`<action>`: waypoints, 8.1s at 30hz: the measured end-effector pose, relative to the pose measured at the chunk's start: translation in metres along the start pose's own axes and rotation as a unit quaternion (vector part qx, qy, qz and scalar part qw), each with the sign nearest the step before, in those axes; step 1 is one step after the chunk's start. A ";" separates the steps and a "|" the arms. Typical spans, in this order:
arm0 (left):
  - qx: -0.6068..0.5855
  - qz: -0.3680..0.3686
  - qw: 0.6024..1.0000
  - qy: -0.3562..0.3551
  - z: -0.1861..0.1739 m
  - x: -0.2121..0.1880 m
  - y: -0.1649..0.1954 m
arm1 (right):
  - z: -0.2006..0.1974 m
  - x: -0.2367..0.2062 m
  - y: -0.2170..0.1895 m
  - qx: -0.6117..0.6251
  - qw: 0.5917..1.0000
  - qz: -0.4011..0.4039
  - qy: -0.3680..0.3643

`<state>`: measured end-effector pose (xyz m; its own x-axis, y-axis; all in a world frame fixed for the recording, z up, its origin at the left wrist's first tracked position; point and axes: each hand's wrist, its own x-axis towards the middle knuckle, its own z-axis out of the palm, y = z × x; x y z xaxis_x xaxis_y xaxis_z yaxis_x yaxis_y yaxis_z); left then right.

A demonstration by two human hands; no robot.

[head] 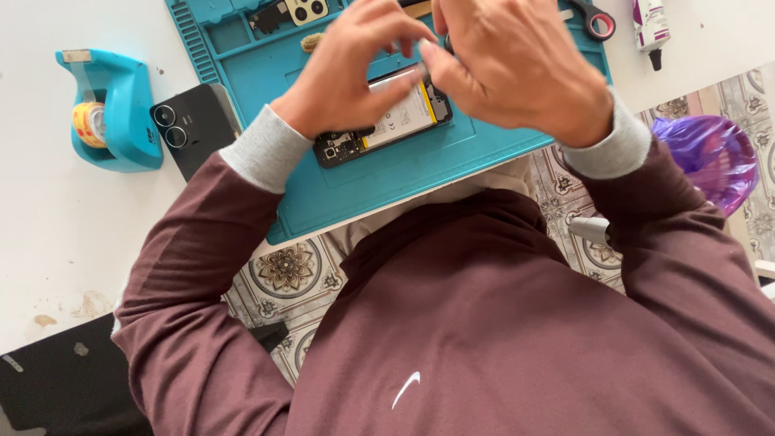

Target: The person uses a screwdriver to remove screws from a disassembled smartphone placed on a blue work mat. They repeatedly change screwdriver bits and continue unscrewing components throughout the clip.

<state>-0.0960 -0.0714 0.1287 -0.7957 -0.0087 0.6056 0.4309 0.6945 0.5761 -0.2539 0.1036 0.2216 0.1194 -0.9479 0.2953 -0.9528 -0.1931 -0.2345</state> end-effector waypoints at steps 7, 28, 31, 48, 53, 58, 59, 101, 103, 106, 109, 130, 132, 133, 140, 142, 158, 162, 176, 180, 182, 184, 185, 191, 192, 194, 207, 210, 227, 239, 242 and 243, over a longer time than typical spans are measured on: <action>-0.038 -0.010 0.999 -0.018 0.018 0.005 0.004 | 0.019 -0.017 0.010 0.189 0.976 -0.063 0.089; -0.093 -0.126 0.987 -0.034 0.012 0.024 0.014 | 0.061 -0.025 0.052 0.232 0.926 -0.066 0.290; -0.136 -0.139 0.981 -0.025 0.009 0.025 0.014 | 0.060 -0.025 0.052 0.238 0.924 -0.074 0.289; 0.019 -0.134 0.987 0.091 0.003 0.011 -0.005 | 0.074 -0.036 0.061 0.380 0.875 0.000 0.299; 0.136 -0.053 0.989 0.019 -0.004 0.012 -0.006 | 0.078 -0.038 0.062 0.419 0.856 0.028 0.302; 0.251 -0.051 0.967 -0.003 0.003 0.008 -0.009 | 0.081 -0.038 0.062 0.435 0.851 0.036 0.292; 0.255 -0.051 0.966 -0.004 0.004 0.007 -0.010 | 0.081 -0.039 0.061 0.439 0.849 0.035 0.291; 0.298 -0.277 0.911 0.059 0.039 -0.019 0.098 | -0.038 0.007 0.077 0.239 0.961 -0.092 0.106; 0.243 -0.309 0.914 0.099 0.049 -0.022 0.096 | -0.023 0.009 0.084 0.283 0.945 -0.131 0.097; 0.200 -0.320 0.914 0.149 0.067 -0.018 0.090 | 0.005 0.014 0.095 0.319 0.931 -0.160 0.085; 0.211 -0.317 0.909 0.169 0.082 -0.011 0.085 | 0.029 0.013 0.104 0.346 0.917 -0.179 0.091; 0.310 -0.305 0.889 0.147 0.105 0.022 0.083 | 0.045 -0.002 0.138 0.293 0.923 -0.181 0.173; 0.336 -0.295 0.884 0.138 0.106 0.022 0.083 | 0.046 -0.003 0.137 0.293 0.923 -0.180 0.175; 0.346 -0.289 0.883 0.131 0.106 0.023 0.083 | 0.047 -0.003 0.137 0.286 0.923 -0.184 0.179; 0.370 -0.282 0.878 0.110 0.107 0.025 0.086 | 0.049 -0.003 0.139 0.313 0.918 -0.179 0.168; 0.380 -0.277 0.877 0.097 0.108 0.026 0.085 | 0.049 -0.003 0.141 0.304 0.921 -0.175 0.168; 0.398 -0.274 0.870 0.096 0.111 0.029 0.084 | 0.038 0.001 0.131 0.254 0.927 -0.229 0.151; 0.369 -0.285 0.878 0.108 0.110 0.032 0.084 | 0.029 0.005 0.131 0.259 0.922 -0.264 0.117; 0.073 -0.285 0.914 0.281 0.126 0.061 0.081 | 0.021 0.009 0.128 0.256 0.913 -0.285 0.142; 0.025 -0.281 0.896 0.343 0.138 0.051 0.074 | 0.028 -0.001 0.126 0.238 0.915 -0.294 0.142; -0.029 -0.216 0.910 0.354 0.136 0.047 0.069 | 0.031 -0.004 0.126 0.231 0.915 -0.298 0.142; -0.049 -0.278 0.883 0.376 0.138 0.046 0.070 | 0.032 -0.004 0.130 0.242 0.916 -0.288 0.137; -0.057 -0.309 0.867 0.387 0.138 0.046 0.070 | 0.033 -0.004 0.129 0.247 0.915 -0.288 0.135; 0.168 -0.303 0.870 0.352 0.135 0.052 0.067 | 0.032 -0.002 0.124 0.258 0.916 -0.278 0.130; 0.138 -0.306 0.867 0.367 0.134 0.052 0.066 | 0.032 -0.002 0.122 0.258 0.916 -0.278 0.130; 0.072 -0.310 0.860 0.398 0.134 0.054 0.066 | 0.032 -0.004 0.117 0.256 0.918 -0.276 0.126; 0.009 -0.337 0.858 0.388 0.128 0.057 0.074 | 0.032 -0.002 0.122 0.215 0.931 -0.238 0.175; 0.035 -0.334 0.865 0.373 0.132 0.050 0.074 | 0.032 -0.002 0.124 0.220 0.930 -0.234 0.180; -0.116 -0.356 0.842 0.389 0.132 0.040 0.068 | 0.026 -0.003 0.120 0.212 0.932 -0.239 0.170; -0.044 -0.331 0.857 0.393 0.133 0.043 0.070 | 0.032 -0.003 0.125 0.228 0.926 -0.254 0.163; -0.021 -0.328 0.859 0.392 0.132 0.045 0.069 | 0.032 -0.003 0.125 0.242 0.925 -0.248 0.156; 0.007 -0.315 0.869 0.381 0.132 0.046 0.070 | 0.031 -0.003 0.126 0.243 0.924 -0.249 0.158</action>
<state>-0.1583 0.0717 0.1245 -0.3564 -0.8605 0.3641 0.0029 0.3886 0.9214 -0.3653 0.0745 0.1624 0.3488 -0.6046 0.7161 -0.5550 -0.7490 -0.3619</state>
